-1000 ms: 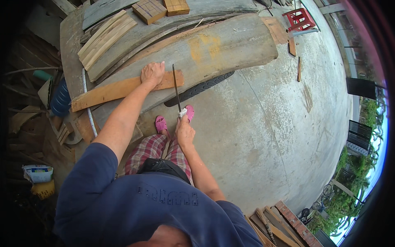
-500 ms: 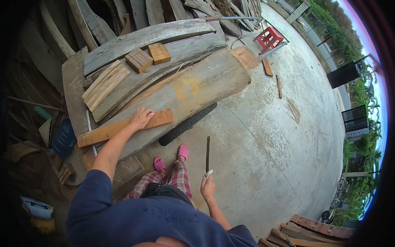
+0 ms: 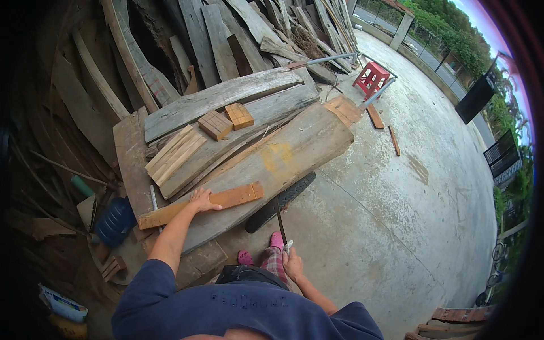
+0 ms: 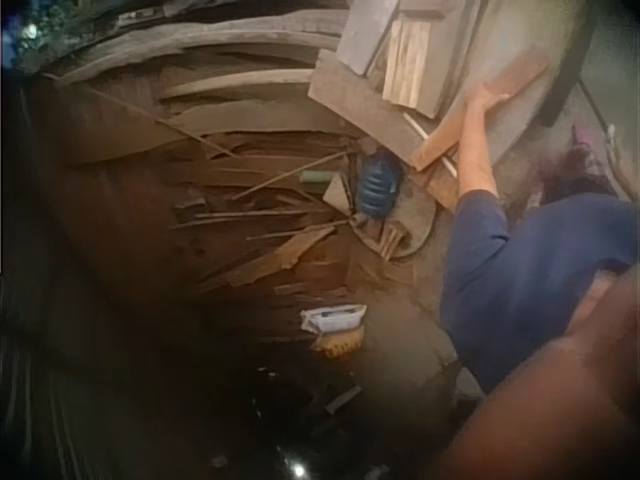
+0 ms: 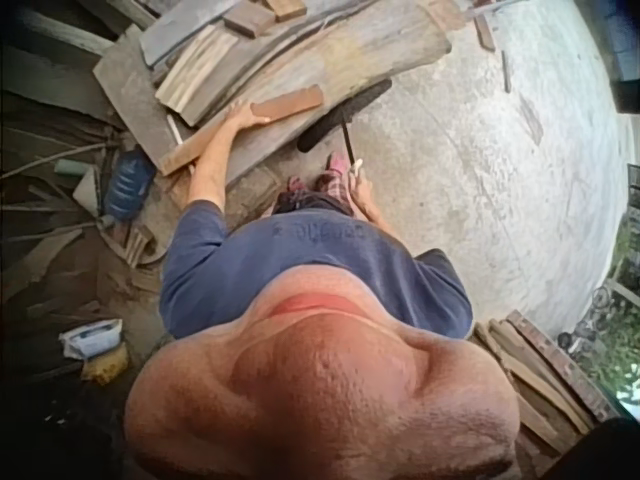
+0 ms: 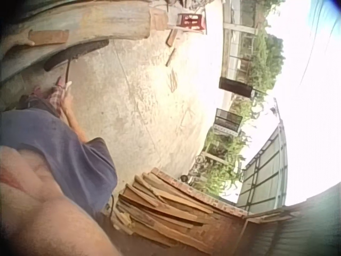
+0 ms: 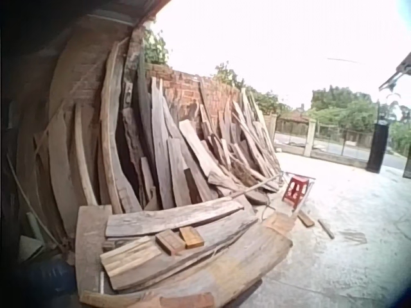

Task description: Sawing a wooden board with a hacksaw in a workshop.

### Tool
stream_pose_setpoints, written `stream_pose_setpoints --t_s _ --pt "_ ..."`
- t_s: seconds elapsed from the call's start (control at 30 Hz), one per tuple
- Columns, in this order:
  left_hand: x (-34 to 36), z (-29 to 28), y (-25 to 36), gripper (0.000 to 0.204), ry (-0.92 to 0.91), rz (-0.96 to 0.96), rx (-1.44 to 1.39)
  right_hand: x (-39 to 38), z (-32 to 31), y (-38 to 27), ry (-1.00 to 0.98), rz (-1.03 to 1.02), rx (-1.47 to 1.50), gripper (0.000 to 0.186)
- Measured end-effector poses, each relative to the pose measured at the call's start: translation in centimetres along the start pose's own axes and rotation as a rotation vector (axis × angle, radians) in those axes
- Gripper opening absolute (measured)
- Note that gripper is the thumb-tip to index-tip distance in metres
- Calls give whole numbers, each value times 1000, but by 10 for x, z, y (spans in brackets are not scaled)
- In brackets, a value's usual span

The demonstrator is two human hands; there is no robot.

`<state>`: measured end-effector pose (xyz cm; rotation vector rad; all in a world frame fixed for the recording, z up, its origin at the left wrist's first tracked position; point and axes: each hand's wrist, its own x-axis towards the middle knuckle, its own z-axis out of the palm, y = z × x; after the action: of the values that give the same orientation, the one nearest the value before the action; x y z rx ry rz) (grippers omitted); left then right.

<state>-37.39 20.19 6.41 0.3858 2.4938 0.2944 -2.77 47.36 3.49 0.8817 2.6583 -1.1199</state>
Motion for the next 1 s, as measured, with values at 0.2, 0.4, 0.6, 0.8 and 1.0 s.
stream_pose_setpoints --t_s 0.2,0.4,0.6,0.8,1.0 --pt "-12 -4 1 88 -41 108 32 3 -5 4 205 -184 -36 25" --pt "-44 7 -11 58 -37 230 -1 -4 -12 -1 236 -101 -189 27" --pt "-60 -7 -20 50 336 297 49 24 -25 -14 247 -170 -219 34" --pt "-62 36 -29 44 486 289 164 53 -32 -23 236 -252 -144 35" --pt "-81 67 -21 54 478 208 203 41 -14 -20 101 -180 165 33"
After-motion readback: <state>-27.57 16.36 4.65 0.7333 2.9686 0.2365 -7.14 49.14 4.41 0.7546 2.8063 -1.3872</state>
